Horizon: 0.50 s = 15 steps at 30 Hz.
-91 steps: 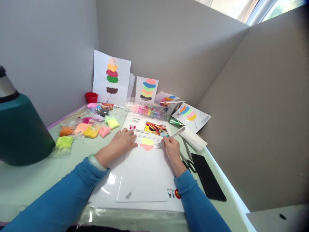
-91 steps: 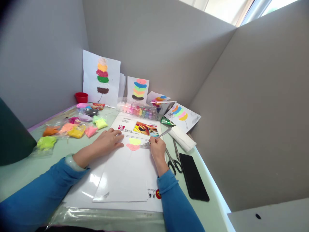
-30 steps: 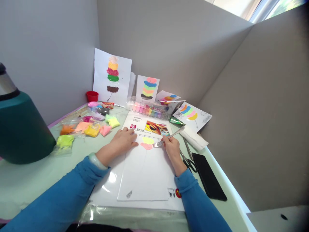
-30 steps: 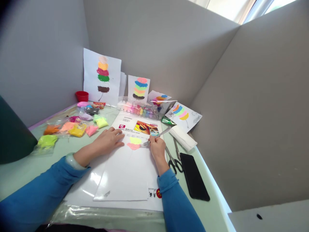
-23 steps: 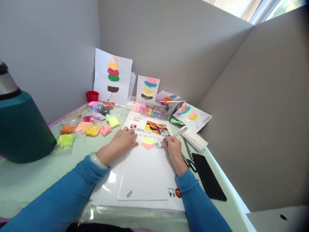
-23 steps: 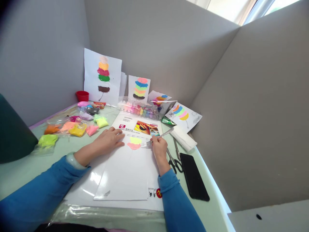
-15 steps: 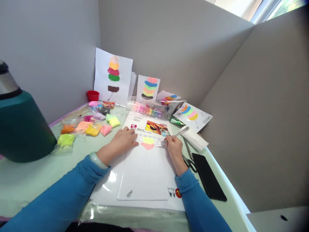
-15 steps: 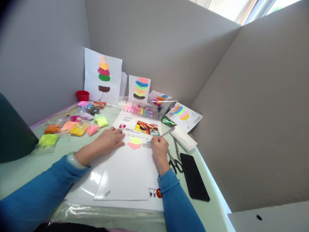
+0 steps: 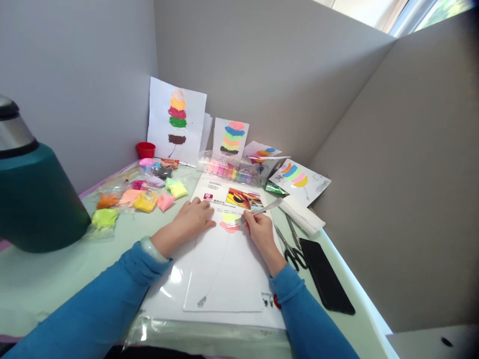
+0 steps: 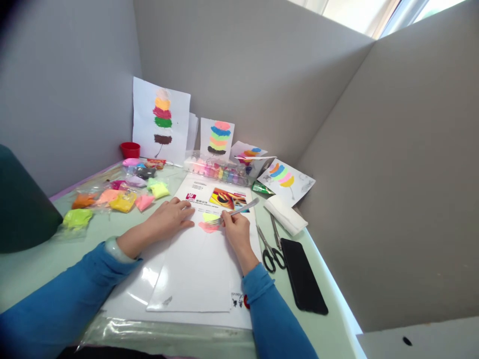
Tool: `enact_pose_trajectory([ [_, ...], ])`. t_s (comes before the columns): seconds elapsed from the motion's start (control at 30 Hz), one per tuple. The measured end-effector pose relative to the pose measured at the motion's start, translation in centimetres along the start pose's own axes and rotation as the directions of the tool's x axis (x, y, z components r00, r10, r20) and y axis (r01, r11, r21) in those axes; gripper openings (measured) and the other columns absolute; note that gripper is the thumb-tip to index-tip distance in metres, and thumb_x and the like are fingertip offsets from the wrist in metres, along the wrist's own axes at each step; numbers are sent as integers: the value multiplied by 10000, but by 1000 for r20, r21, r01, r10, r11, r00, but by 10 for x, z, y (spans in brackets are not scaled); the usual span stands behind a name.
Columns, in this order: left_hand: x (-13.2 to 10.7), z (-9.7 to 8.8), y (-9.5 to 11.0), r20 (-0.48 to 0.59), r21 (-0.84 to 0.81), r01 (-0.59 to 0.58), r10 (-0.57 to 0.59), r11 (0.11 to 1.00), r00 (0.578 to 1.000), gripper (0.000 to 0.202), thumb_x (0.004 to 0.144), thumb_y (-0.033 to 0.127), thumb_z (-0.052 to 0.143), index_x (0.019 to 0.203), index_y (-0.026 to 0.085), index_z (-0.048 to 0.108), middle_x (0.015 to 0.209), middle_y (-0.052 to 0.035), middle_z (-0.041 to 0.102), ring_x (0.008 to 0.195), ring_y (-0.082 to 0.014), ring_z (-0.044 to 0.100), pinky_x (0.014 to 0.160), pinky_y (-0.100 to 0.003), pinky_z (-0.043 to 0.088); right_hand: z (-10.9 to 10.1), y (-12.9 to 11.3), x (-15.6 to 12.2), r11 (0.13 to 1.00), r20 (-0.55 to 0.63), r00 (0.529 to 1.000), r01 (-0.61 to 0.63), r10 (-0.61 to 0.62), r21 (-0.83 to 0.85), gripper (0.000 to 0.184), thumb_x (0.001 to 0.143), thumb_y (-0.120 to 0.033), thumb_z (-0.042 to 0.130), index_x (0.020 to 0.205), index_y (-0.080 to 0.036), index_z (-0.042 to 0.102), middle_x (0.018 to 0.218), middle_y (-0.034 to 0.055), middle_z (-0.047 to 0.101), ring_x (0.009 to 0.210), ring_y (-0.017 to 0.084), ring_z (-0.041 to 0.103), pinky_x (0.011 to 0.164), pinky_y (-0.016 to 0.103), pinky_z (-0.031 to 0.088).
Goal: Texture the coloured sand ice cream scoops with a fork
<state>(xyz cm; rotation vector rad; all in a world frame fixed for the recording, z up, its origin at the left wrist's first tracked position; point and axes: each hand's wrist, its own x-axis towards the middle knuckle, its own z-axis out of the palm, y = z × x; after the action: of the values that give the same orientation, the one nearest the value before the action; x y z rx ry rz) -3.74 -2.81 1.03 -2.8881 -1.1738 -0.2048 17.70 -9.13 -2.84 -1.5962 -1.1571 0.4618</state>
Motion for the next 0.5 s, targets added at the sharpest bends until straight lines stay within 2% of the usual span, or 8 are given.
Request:
enact_pose_trajectory([
  [0.07,0,0,0,-7,0,-1,1,1000,1000,286,901,380,518,1038,172,657,1181,-133,604,1065,-308,489,815,-396,391,2,-2,-1,997,6,1000,5,-5,-70,412,799,-482,549,559,-160,642,516,24,622,542,155,579,553,241,389],
  [0.17,0,0,0,-12,-16,-2,2,1000,1000,284,894,383,527,1030,172,661,1175,-135,607,1060,-308,490,809,-392,388,-4,-3,1,984,-73,997,-17,4,-180,389,795,-448,542,552,-164,649,532,35,643,559,170,592,573,253,389],
  [0.27,0,0,-1,-5,-22,4,-4,1000,1000,288,895,388,527,1035,174,660,1191,-133,602,1068,-310,489,805,-389,388,-9,-2,1,984,-142,990,-31,6,-175,396,797,-449,533,548,-165,651,548,43,654,560,173,594,571,257,390],
  [0.33,1,0,-1,-5,-15,2,-2,1000,1000,286,898,386,526,1034,172,659,1186,-134,603,1067,-307,491,810,-388,390,-8,-2,-1,993,-121,993,-14,-1,-118,418,804,-472,529,538,-168,637,550,38,649,546,164,583,564,253,391],
  [0.4,1,1,-1,-17,-7,-4,3,1000,1000,279,897,383,528,1019,169,660,1158,-135,612,1051,-300,498,810,-385,392,-3,-3,-3,997,-51,999,6,-10,-75,432,807,-492,530,534,-170,623,541,29,638,529,155,569,561,249,391],
  [0.5,1,1,-1,-37,-8,-14,14,1000,999,267,896,376,528,989,165,663,1126,-138,619,1028,-295,501,806,-382,388,-1,-4,-3,993,-10,1000,10,-11,-114,402,793,-479,542,553,-168,629,531,22,624,532,156,560,562,251,381],
])
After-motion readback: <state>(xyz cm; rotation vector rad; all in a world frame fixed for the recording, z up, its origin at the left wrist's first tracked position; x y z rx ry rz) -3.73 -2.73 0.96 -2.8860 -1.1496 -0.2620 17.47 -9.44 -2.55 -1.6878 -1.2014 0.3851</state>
